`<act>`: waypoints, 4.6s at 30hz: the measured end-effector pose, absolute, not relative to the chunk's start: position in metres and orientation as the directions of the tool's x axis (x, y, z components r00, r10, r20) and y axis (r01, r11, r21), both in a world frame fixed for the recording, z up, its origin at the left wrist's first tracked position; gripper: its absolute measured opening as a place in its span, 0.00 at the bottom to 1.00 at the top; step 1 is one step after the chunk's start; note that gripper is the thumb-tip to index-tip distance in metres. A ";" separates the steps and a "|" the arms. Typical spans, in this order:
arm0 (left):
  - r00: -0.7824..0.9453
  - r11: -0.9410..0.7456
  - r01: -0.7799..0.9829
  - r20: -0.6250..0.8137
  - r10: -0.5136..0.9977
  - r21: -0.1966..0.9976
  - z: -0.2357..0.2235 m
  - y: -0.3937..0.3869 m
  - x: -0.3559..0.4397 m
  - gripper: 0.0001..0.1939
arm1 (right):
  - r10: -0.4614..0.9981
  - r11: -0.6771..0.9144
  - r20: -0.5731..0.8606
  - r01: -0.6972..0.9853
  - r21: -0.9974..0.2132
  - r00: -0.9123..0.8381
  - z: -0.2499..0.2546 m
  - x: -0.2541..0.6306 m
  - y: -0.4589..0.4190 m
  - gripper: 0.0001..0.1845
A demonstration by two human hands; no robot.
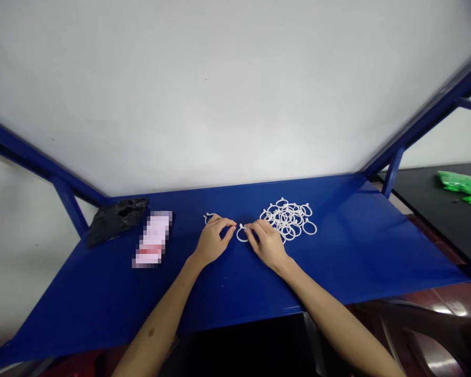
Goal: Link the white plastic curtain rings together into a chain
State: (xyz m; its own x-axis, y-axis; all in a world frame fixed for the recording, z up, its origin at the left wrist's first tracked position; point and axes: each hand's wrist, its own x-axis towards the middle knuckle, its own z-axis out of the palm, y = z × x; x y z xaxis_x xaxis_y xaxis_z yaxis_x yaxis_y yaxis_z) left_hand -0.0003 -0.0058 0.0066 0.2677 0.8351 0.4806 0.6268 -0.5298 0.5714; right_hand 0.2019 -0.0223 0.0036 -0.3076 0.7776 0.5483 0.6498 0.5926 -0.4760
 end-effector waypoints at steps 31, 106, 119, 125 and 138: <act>-0.071 -0.016 0.972 0.355 0.932 0.235 0.006 0.006 -0.026 0.17 | 0.842 0.154 0.477 0.734 -0.661 0.252 0.035 0.331 0.000 0.17; 0.109 -0.306 0.275 0.287 0.952 0.911 -0.010 -0.010 0.017 0.05 | 0.816 0.571 0.514 0.508 -0.645 -0.264 -0.008 0.192 -0.040 0.11; 0.164 -0.368 0.730 0.375 0.912 0.576 -0.003 0.003 -0.005 0.16 | 0.779 0.445 0.625 0.748 -0.492 -0.052 0.035 0.224 -0.037 0.14; 0.127 -0.196 0.951 0.277 0.952 0.238 -0.012 0.004 -0.010 0.22 | 0.812 0.211 0.571 0.851 -0.481 0.121 0.038 0.301 -0.031 0.16; 0.101 -0.149 0.966 0.222 0.970 0.213 -0.006 -0.001 -0.007 0.25 | 0.888 0.015 0.408 0.873 -0.487 0.212 0.001 0.350 -0.016 0.16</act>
